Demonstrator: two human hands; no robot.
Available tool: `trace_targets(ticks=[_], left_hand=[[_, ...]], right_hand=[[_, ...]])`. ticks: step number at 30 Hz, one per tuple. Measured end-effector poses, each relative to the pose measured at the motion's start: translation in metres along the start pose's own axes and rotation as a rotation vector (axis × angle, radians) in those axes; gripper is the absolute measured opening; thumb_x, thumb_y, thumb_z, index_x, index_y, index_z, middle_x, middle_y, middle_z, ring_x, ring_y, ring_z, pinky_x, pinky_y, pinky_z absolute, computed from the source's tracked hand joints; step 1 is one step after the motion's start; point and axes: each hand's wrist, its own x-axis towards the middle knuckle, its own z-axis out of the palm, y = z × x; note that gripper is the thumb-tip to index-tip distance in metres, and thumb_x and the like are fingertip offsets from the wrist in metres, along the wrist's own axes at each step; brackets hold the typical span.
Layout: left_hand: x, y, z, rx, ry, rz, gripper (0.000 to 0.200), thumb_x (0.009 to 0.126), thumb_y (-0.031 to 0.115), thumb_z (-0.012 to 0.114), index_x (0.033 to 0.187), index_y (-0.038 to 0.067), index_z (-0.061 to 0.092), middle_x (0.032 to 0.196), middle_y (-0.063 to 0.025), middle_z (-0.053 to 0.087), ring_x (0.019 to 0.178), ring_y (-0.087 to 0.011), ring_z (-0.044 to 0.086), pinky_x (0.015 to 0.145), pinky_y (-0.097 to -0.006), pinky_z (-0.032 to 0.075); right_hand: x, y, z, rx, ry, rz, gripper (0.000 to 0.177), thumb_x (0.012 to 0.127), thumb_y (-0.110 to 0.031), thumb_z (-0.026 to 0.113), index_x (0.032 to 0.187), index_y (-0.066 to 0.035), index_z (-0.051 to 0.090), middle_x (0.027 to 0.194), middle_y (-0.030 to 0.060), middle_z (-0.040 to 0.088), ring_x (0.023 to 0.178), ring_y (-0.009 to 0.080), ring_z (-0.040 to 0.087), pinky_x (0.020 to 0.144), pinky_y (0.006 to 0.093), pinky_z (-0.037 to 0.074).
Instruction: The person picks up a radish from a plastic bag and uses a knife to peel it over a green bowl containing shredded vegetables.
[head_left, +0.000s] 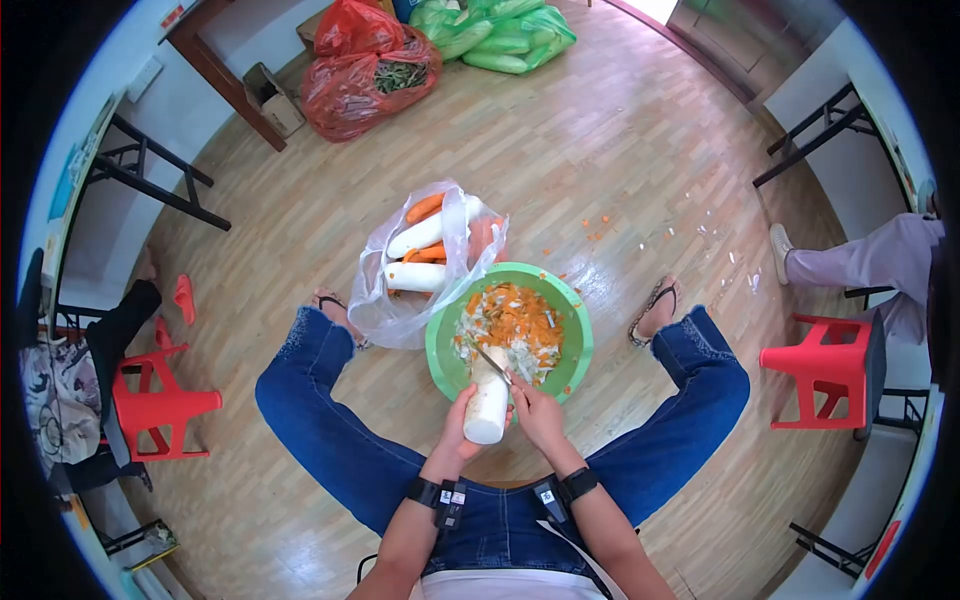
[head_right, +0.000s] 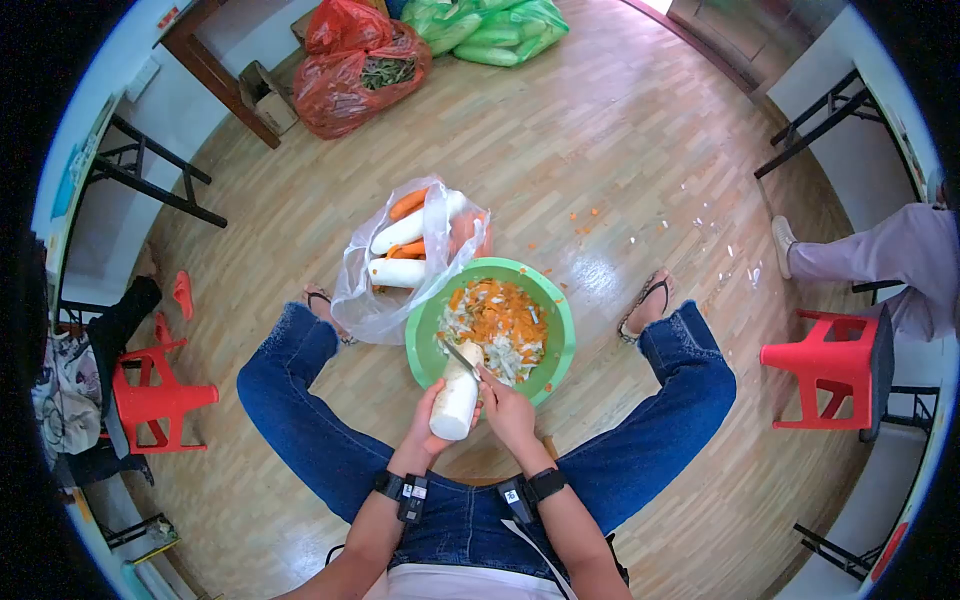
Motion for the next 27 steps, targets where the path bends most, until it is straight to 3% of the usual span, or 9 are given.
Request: trace_targets(ticks=[4, 8, 10, 14, 16, 23, 27], left_hand=[[0.002, -0.001, -0.004, 0.026, -0.05, -0.036, 0.047, 0.086, 0.039, 0.04, 0.11, -0.001, 0.045, 0.092, -0.0178, 0.057, 0.078, -0.0296, 0.059, 0.068, -0.0384, 0.051], [0.006, 0.0, -0.008, -0.025, -0.023, -0.007, 0.046, 0.085, 0.038, 0.041, 0.111, 0.0, 0.045, 0.093, -0.0178, 0.057, 0.079, -0.0296, 0.059, 0.066, -0.038, 0.051], [0.007, 0.002, -0.009, -0.051, 0.004, 0.011, 0.047, 0.085, 0.039, 0.04, 0.111, 0.0, 0.046, 0.093, -0.0177, 0.058, 0.079, -0.0294, 0.059, 0.065, -0.0377, 0.051], [0.006, 0.002, -0.007, -0.045, -0.006, 0.026, 0.05, 0.085, 0.041, 0.04, 0.111, -0.001, 0.046, 0.094, -0.0176, 0.057, 0.079, -0.0291, 0.059, 0.065, -0.0375, 0.051], [0.005, 0.002, -0.005, -0.055, -0.013, -0.008, 0.05, 0.085, 0.042, 0.039, 0.112, -0.001, 0.045, 0.094, -0.0178, 0.057, 0.08, -0.0291, 0.059, 0.066, -0.0376, 0.051], [0.001, -0.001, 0.0, -0.057, -0.038, -0.077, 0.053, 0.083, 0.044, 0.043, 0.117, 0.003, 0.042, 0.1, -0.0209, 0.052, 0.083, -0.031, 0.055, 0.071, -0.0374, 0.049], [0.005, 0.0, -0.004, -0.049, -0.063, -0.059, 0.051, 0.084, 0.042, 0.041, 0.114, 0.0, 0.044, 0.096, -0.0182, 0.056, 0.081, -0.0298, 0.058, 0.067, -0.0383, 0.051]], right_hand=[[0.004, -0.002, -0.005, -0.016, -0.036, 0.115, 0.028, 0.085, -0.03, 0.044, 0.109, -0.022, 0.057, 0.071, 0.0152, 0.059, 0.062, 0.0299, 0.058, 0.053, 0.037, 0.045], [-0.006, -0.005, -0.01, -0.003, -0.079, 0.084, 0.028, 0.085, -0.03, 0.044, 0.11, -0.023, 0.056, 0.07, 0.0153, 0.059, 0.062, 0.0303, 0.058, 0.054, 0.0374, 0.045], [-0.013, -0.015, -0.016, -0.014, -0.092, -0.007, 0.028, 0.086, -0.03, 0.046, 0.109, -0.019, 0.057, 0.072, 0.0134, 0.061, 0.062, 0.0255, 0.06, 0.054, 0.0322, 0.046], [-0.01, -0.012, -0.012, -0.009, -0.123, 0.05, 0.028, 0.086, -0.03, 0.046, 0.108, -0.017, 0.058, 0.075, 0.0142, 0.061, 0.065, 0.0264, 0.06, 0.056, 0.033, 0.046], [-0.006, -0.004, -0.004, 0.041, 0.017, 0.001, 0.028, 0.085, -0.03, 0.045, 0.105, -0.014, 0.059, 0.073, 0.0169, 0.059, 0.067, 0.0307, 0.059, 0.057, 0.0375, 0.046], [0.005, 0.016, 0.006, 0.051, 0.093, 0.083, 0.029, 0.085, -0.03, 0.046, 0.102, -0.011, 0.06, 0.071, 0.0173, 0.059, 0.065, 0.031, 0.059, 0.057, 0.0374, 0.045], [-0.002, 0.01, 0.001, 0.091, 0.048, 0.069, 0.029, 0.085, -0.03, 0.046, 0.103, -0.011, 0.059, 0.071, 0.0169, 0.059, 0.065, 0.0306, 0.059, 0.056, 0.0366, 0.046]])
